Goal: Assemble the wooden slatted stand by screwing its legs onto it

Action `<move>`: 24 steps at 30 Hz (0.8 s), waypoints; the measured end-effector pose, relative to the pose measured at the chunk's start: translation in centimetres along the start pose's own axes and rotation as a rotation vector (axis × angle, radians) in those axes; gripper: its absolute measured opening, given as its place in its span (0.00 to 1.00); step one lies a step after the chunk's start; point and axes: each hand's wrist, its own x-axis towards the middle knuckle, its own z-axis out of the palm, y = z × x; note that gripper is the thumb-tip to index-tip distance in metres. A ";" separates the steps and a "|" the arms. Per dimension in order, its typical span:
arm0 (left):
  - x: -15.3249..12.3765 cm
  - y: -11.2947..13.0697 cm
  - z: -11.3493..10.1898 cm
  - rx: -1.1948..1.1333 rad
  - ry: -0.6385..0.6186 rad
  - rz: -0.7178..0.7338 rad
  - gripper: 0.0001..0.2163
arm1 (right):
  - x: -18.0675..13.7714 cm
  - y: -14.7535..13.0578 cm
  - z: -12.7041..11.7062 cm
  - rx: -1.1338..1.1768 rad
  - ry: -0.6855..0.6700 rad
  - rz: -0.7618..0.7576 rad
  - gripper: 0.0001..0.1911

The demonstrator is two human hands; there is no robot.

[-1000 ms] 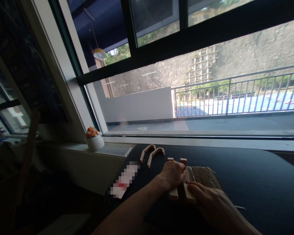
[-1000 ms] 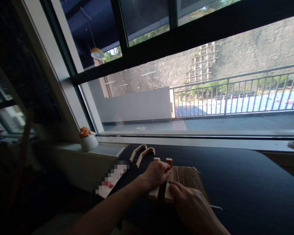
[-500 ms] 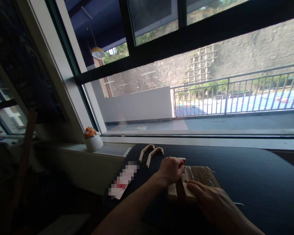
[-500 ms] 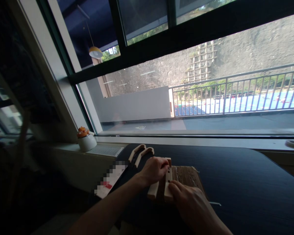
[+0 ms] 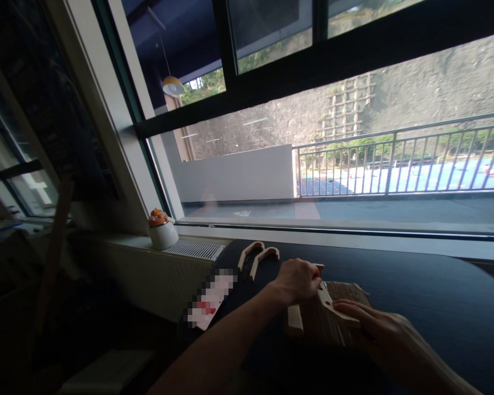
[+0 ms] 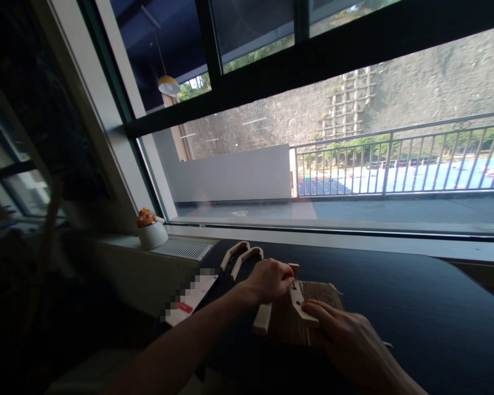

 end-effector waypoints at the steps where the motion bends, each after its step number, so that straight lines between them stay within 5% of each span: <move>1: 0.1 0.1 -0.1 0.021 -0.010 0.003 0.13 | 0.0 0.0 -0.1 -0.001 -0.004 -0.003 0.19; 16: 0.3 0.5 -1.6 0.150 -0.098 0.118 0.13 | 2.1 -0.2 -2.4 0.106 -0.043 0.012 0.16; 24: 0.2 -1.6 -2.6 0.064 -0.201 0.253 0.13 | 4.7 0.7 -3.9 0.168 -0.151 0.063 0.14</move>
